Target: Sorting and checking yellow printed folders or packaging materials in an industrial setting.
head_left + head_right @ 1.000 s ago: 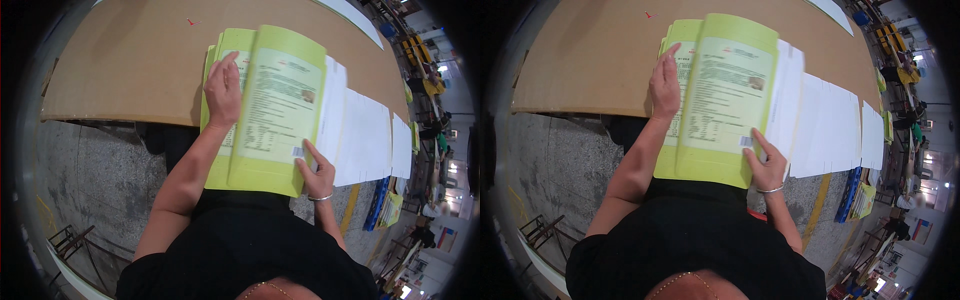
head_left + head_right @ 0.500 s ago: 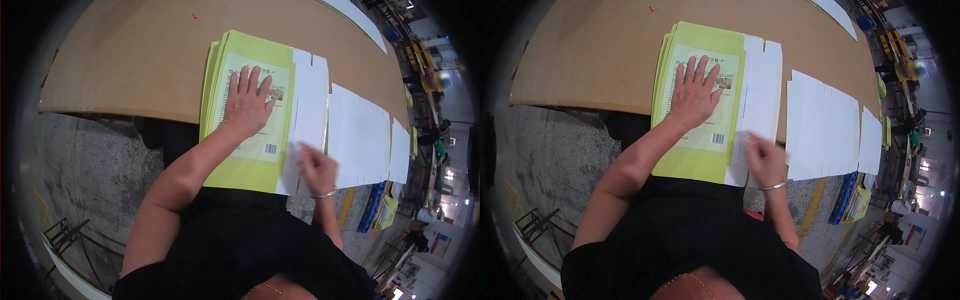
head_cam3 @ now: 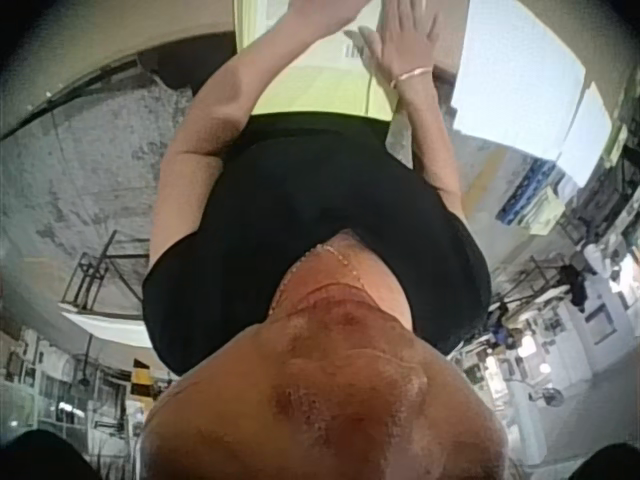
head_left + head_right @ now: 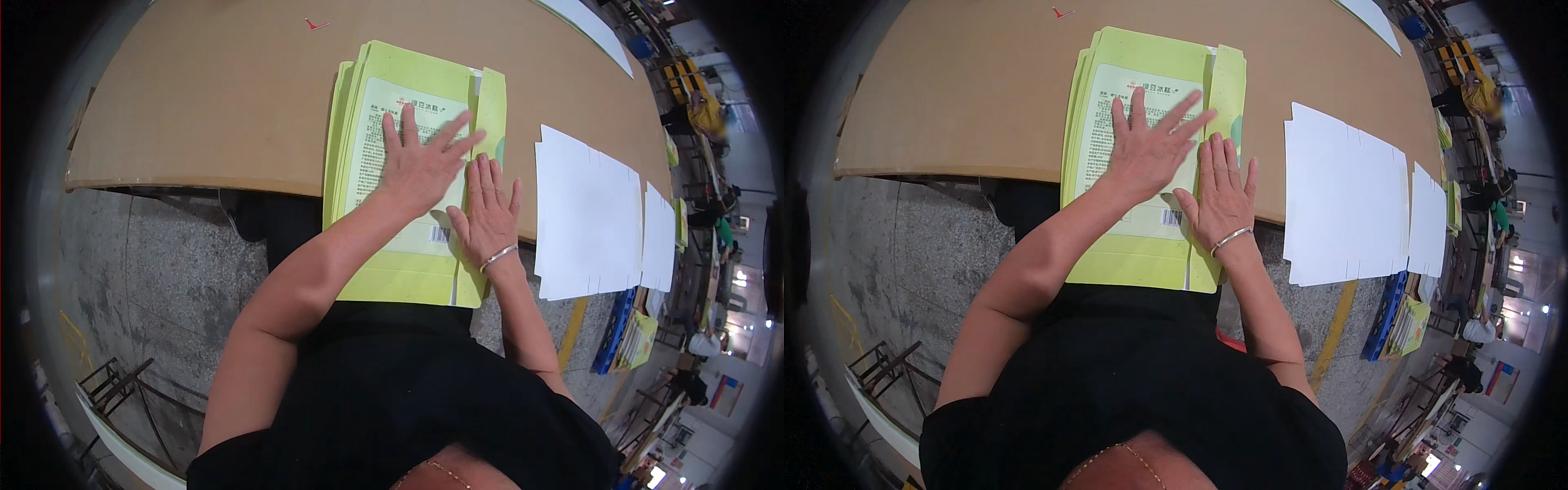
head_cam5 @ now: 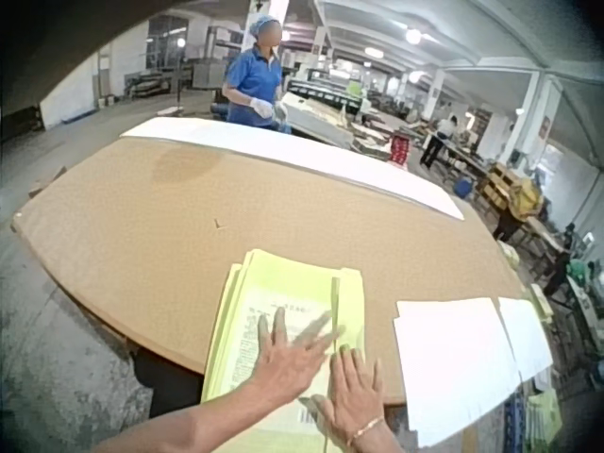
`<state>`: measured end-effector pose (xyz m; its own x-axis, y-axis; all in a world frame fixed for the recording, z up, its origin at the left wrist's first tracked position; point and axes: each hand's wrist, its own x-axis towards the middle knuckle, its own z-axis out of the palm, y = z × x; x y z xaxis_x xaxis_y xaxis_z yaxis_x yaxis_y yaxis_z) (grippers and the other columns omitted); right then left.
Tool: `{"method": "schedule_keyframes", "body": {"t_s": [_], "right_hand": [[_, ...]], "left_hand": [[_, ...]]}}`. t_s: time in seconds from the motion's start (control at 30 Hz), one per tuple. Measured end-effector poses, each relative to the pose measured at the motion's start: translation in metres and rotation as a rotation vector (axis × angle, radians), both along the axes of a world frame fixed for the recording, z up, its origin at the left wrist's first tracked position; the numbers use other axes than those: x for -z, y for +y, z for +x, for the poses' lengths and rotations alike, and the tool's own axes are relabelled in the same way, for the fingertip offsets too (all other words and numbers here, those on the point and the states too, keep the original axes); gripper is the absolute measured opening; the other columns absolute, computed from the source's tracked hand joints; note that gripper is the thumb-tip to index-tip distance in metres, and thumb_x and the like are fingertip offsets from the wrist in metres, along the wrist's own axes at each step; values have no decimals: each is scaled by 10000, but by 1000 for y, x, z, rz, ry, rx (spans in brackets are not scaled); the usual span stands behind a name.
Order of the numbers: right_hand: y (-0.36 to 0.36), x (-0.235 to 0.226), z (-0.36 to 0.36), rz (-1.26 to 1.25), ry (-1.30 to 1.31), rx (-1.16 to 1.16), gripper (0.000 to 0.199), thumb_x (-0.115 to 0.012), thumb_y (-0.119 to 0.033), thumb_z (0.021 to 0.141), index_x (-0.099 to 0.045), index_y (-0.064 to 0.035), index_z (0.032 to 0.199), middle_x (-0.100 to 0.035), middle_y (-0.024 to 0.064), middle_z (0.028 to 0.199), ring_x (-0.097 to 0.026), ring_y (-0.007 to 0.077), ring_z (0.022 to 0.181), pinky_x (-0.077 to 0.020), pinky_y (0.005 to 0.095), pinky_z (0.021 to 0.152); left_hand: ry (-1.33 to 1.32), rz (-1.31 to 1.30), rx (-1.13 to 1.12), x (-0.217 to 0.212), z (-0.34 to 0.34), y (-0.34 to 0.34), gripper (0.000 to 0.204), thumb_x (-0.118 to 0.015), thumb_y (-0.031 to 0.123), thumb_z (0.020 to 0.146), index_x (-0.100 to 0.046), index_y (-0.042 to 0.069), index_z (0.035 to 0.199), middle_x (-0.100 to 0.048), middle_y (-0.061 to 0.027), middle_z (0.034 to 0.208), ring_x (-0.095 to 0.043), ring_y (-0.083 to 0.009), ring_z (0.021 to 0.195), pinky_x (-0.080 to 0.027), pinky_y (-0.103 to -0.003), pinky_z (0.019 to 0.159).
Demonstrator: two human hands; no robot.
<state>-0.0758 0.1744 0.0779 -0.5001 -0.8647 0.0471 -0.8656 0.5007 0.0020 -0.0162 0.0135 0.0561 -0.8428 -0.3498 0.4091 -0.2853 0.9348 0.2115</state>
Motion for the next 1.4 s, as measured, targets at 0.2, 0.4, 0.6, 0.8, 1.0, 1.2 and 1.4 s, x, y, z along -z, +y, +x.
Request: {"method": "schedule_keyframes", "body": {"t_s": [0.2,0.4,0.6,0.8,1.0,1.2,1.4], "right_hand": [[46,-10,-20,-224,-314,-92,542,-535,-355,954,-472,-19,1374,-429,136,1468,-352,268,1393,-148,526,1156],[144,-5,-69,532,-152,526,1143,-855,-419,660,-138,-291,1541,-266,284,1516,-321,496,1353,-410,542,1017],[130,-21,-66,355,-184,370,985,-523,97,758,-143,-403,1517,-478,281,1314,-618,422,1020,-548,474,805],[128,-130,-77,-781,-881,246,739,-375,81,681,-491,-41,1401,-588,170,1286,-611,265,1131,-487,363,969],[113,-95,-54,-1187,-1377,462,669,-468,63,743,-435,33,1411,-500,186,1400,-550,232,1226,-445,354,1035],[79,-12,2,-765,-941,461,556,-711,-137,822,-553,-65,1350,-634,131,1260,-605,182,1128,-443,287,980],[73,-18,10,-468,-692,433,568,-714,-205,806,-561,-95,1341,-643,178,1230,-620,218,1141,-467,327,966]], "left_hand": [[-185,40,62,-4,5,0,669,-362,656,917,-373,289,1477,-282,106,1560,-109,-573,1383,-18,-805,1007],[-164,90,127,-6,-6,2,752,-411,702,875,-357,263,1484,-286,91,1562,-57,-478,1439,73,-783,1022],[-81,56,114,-8,11,-1,749,-453,687,861,-394,248,1465,-337,78,1531,-108,-454,1433,43,-761,1049],[-164,90,105,-21,11,3,758,-493,664,864,-352,250,1484,-287,67,1558,-68,-421,1449,50,-732,1074],[-170,100,128,-19,9,2,649,-467,572,913,-393,241,1467,-305,84,1544,-106,-448,1432,25,-748,1065],[-150,-16,129,4,8,-7,529,-454,304,933,-444,108,1425,-390,-83,1484,-105,-455,1428,9,-785,1038],[425,274,-245,-18,18,-27,374,-502,253,945,-569,243,1313,-467,-35,1432,-275,-403,1377,-34,-755,1019]]}}
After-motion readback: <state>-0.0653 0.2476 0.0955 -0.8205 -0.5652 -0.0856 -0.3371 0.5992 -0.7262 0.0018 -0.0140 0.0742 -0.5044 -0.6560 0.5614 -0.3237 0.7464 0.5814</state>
